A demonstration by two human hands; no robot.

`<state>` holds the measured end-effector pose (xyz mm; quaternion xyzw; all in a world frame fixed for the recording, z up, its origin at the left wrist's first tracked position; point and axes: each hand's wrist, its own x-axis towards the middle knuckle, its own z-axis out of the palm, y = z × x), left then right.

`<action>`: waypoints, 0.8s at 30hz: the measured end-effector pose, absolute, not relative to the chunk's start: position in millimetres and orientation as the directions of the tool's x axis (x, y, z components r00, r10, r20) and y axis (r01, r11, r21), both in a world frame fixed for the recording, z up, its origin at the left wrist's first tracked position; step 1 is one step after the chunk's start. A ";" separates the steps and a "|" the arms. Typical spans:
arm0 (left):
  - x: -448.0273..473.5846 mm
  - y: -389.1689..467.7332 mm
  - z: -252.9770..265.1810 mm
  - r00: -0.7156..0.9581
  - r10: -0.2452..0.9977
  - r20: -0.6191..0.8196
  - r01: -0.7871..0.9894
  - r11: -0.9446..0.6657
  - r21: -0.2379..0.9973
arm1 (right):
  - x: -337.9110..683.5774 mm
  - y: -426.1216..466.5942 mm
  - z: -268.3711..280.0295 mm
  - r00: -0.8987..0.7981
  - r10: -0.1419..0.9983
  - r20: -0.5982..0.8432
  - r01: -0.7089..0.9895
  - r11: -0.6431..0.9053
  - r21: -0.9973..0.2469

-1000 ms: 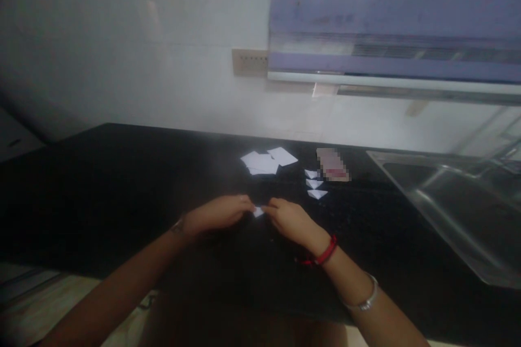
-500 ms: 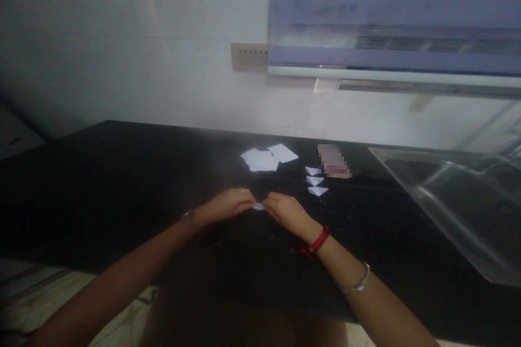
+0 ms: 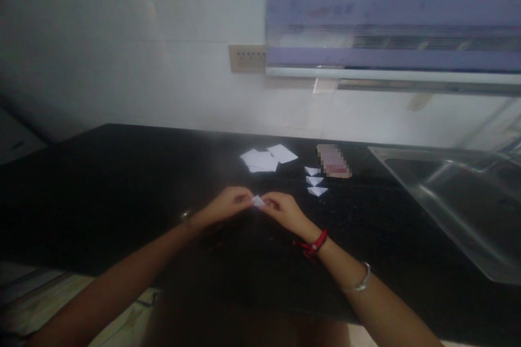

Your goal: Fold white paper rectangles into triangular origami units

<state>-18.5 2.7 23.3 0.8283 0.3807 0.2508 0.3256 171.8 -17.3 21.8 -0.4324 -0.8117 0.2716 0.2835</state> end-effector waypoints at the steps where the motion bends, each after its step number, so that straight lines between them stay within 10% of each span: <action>1: -17.6 1.3 24.0 0.580 0.799 0.161 0.457 -0.482 0.747 | 171.5 -17.4 21.9 -0.451 0.868 0.207 0.541 0.450 -0.710; 10: -15.0 -2.1 24.2 0.588 0.805 0.083 0.381 -0.366 0.849 | 168.7 -17.6 22.7 -0.423 0.905 -0.048 0.333 0.106 -0.937; 24: -7.6 -0.5 18.4 0.494 0.864 0.092 0.106 -0.165 0.980 | 167.6 -19.4 15.3 -0.254 0.956 0.147 0.276 0.218 -0.936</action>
